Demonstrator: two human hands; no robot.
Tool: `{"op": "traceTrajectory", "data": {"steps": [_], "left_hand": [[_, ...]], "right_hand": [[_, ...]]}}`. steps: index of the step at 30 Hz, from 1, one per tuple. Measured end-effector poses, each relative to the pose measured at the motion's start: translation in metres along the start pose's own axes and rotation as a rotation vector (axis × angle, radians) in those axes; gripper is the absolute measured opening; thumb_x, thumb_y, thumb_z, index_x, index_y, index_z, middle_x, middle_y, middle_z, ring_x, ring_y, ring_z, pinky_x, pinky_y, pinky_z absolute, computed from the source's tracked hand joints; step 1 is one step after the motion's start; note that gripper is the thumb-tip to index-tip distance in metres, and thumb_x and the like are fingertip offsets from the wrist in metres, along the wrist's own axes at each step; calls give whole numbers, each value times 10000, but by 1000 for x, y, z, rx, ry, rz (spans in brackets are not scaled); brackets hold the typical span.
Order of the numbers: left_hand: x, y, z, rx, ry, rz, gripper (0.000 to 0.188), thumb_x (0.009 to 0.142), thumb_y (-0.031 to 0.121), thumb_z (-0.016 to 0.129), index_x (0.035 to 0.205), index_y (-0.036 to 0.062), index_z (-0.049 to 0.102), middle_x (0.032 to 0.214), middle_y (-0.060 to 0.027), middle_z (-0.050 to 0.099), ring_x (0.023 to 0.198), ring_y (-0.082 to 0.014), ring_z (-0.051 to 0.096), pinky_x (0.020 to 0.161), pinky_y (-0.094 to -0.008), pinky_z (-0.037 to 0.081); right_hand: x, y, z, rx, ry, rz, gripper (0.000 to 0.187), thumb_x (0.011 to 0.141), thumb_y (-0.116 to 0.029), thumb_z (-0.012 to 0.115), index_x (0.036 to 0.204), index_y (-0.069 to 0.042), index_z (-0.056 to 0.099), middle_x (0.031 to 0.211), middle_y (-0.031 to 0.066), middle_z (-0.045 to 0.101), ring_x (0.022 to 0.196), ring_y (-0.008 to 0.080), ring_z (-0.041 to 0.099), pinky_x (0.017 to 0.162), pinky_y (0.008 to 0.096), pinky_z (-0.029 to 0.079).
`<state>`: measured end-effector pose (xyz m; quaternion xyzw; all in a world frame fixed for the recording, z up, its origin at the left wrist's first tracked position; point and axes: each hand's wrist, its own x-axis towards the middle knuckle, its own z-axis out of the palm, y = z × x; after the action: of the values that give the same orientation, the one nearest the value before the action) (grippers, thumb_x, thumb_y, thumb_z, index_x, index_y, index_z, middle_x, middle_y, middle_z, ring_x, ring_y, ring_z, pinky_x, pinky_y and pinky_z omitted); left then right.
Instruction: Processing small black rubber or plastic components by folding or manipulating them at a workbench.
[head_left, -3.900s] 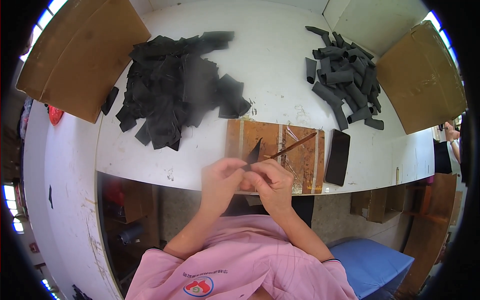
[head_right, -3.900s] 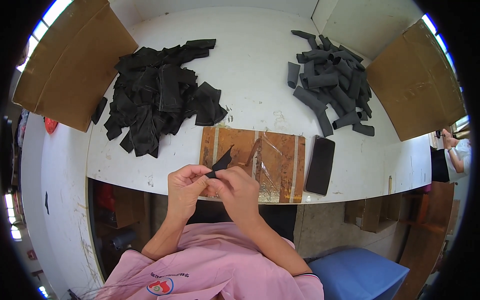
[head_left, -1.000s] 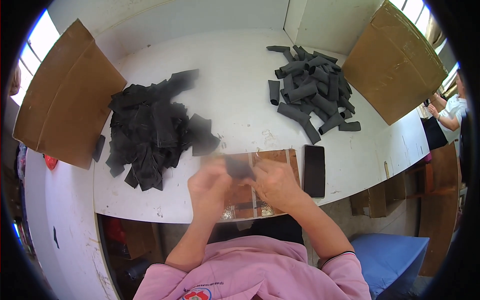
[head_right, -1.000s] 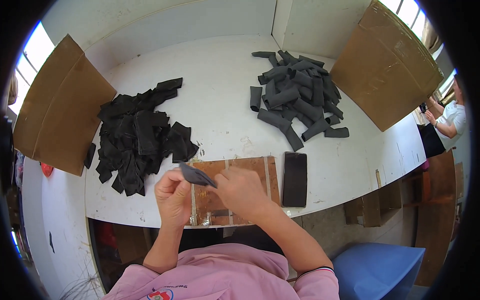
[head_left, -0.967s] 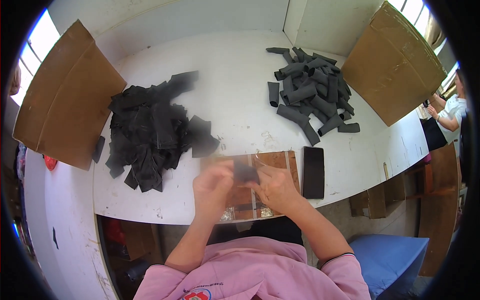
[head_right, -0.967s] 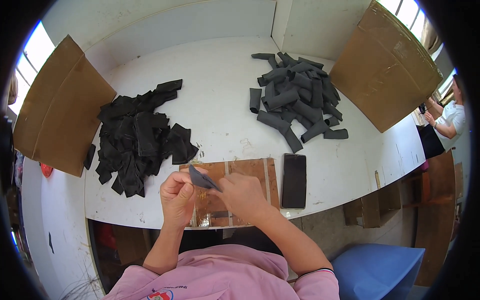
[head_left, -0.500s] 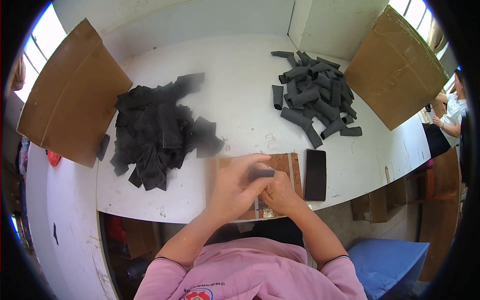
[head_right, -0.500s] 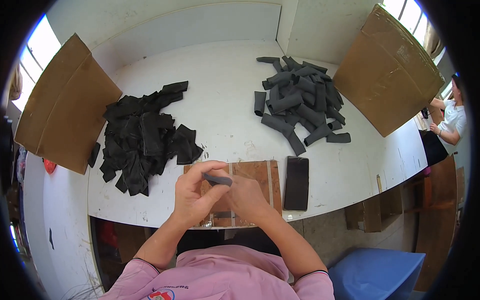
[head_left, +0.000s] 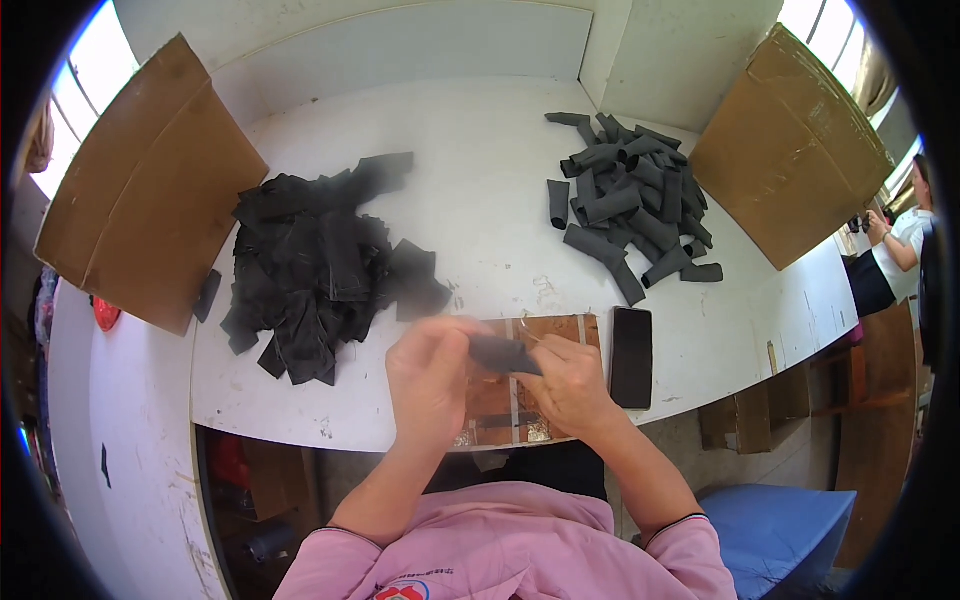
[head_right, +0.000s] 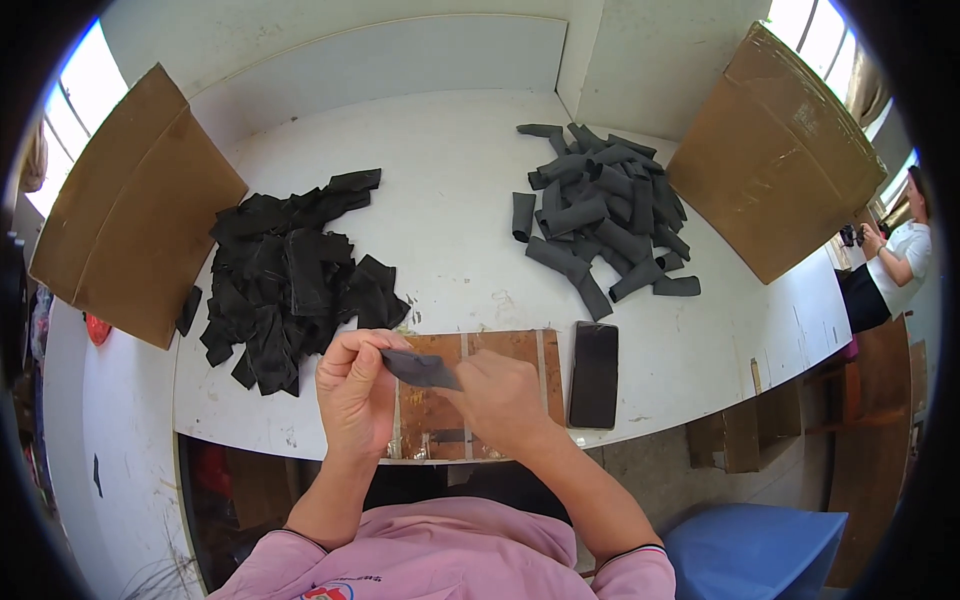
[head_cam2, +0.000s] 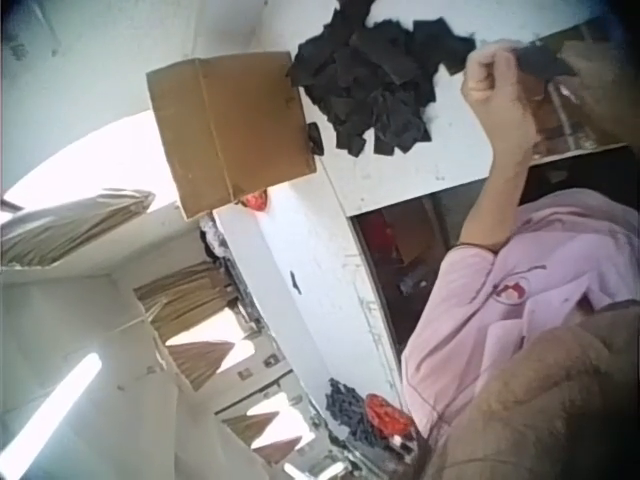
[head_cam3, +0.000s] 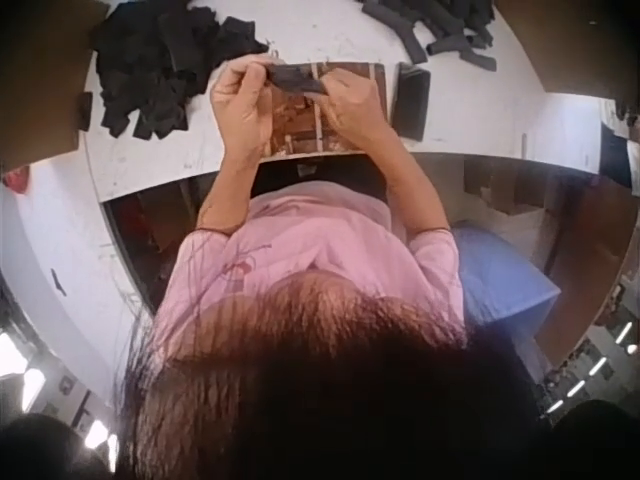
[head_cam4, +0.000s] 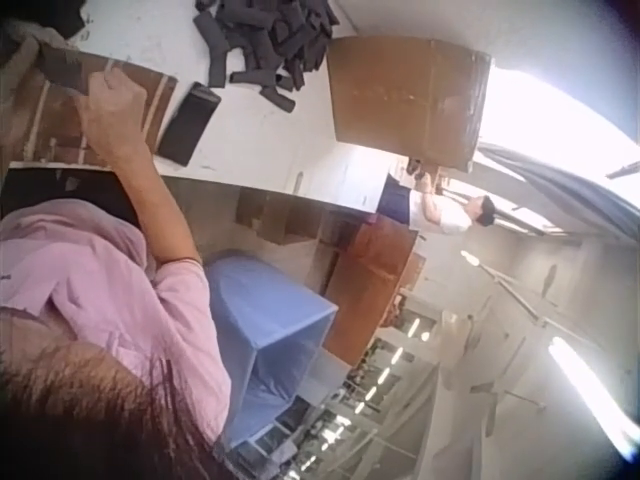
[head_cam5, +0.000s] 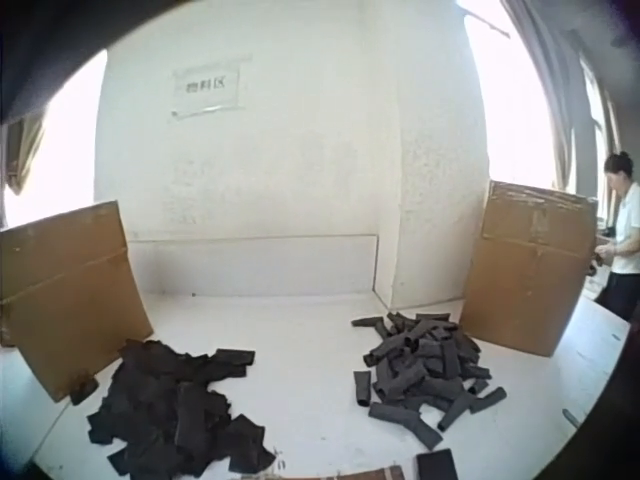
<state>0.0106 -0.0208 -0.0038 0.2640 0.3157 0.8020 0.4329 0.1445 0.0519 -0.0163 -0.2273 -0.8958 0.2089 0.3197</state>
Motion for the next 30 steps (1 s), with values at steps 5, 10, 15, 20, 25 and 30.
{"op": "traceTrajectory", "data": {"steps": [5,10,15,20,25,30], "left_hand": [[1,-17,-3,236,-23,26,119,831,116,546,825,-1,562,811,-95,591,752,-140,526,725,-260,407],[9,-66,-56,1015,133,73,258,753,150,595,936,-21,536,869,-166,563,822,-246,539,732,-331,415],[68,-79,-88,1727,254,477,376,695,146,632,994,-34,491,851,-169,532,813,-337,509,699,-381,425],[98,-84,-114,1857,448,152,340,682,145,642,941,-42,527,829,-185,570,778,-343,553,645,-374,453],[80,-55,-132,875,346,117,155,725,45,581,857,-35,601,728,-51,611,626,-87,535,582,-228,422],[5,-2,-82,520,49,-252,136,731,-23,564,859,-14,609,764,-17,588,657,-64,509,561,-196,406]], "right_hand": [[2,2,5,27,-55,44,196,739,-207,598,651,-46,529,595,105,515,550,273,528,484,377,413],[54,9,-52,810,75,467,336,884,-292,423,788,4,550,586,34,520,513,106,491,496,235,392],[28,36,-27,652,350,615,431,912,-348,326,831,23,529,564,33,495,492,73,438,493,198,356],[-53,5,10,751,113,712,322,899,-247,398,803,17,555,566,25,505,521,69,461,486,204,371],[-66,-19,26,684,-131,650,272,873,-230,457,804,12,561,596,31,532,553,103,500,520,225,412],[-41,-37,44,624,-113,579,236,793,-207,562,849,22,564,656,87,558,577,190,537,564,282,436]]}}
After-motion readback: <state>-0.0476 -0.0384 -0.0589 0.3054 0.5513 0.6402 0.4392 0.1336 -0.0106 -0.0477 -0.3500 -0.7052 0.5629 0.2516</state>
